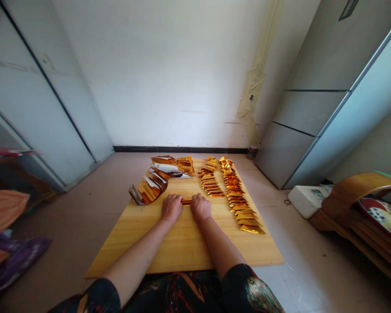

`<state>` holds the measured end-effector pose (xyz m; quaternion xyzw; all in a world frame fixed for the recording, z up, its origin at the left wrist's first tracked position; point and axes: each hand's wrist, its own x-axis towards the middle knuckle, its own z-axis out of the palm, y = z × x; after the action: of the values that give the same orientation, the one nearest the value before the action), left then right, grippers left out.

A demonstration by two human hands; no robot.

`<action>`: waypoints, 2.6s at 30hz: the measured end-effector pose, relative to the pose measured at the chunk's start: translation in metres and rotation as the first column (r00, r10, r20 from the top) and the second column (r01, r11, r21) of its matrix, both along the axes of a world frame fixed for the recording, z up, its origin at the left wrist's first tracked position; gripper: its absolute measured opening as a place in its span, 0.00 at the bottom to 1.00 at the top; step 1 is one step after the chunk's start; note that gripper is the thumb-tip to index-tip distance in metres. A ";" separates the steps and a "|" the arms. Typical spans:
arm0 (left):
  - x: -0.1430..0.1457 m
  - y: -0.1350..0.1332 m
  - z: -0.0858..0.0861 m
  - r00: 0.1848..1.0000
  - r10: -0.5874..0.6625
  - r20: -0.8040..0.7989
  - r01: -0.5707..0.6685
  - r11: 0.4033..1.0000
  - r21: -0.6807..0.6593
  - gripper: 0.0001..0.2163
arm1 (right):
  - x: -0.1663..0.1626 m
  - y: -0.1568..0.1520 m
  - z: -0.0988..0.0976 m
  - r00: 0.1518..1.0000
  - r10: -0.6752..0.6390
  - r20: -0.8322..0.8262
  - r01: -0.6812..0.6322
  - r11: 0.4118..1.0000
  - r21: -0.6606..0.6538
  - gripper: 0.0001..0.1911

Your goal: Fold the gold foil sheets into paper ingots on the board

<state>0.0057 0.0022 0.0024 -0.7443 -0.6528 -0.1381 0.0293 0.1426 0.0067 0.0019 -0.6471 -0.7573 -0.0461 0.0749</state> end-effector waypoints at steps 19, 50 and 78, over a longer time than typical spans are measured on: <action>-0.002 0.003 -0.002 1.000 -0.008 -0.011 0.008 1.000 -0.004 0.11 | -0.004 0.009 0.004 0.989 0.136 0.061 -0.134 0.990 -0.037 0.11; -0.003 -0.001 -0.001 0.999 0.036 0.011 -0.036 0.999 -0.020 0.11 | 0.005 0.008 0.002 0.986 0.152 0.068 -0.149 0.988 -0.040 0.12; -0.004 -0.007 0.001 0.999 0.010 0.039 -0.011 1.000 0.011 0.09 | 0.014 0.002 0.003 0.980 0.199 -0.017 -0.198 0.979 0.040 0.09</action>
<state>0.0017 -0.0046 0.0038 -0.7378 -0.6564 -0.1563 0.0215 0.1561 0.0087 0.0049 -0.5672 -0.8163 -0.0460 0.0991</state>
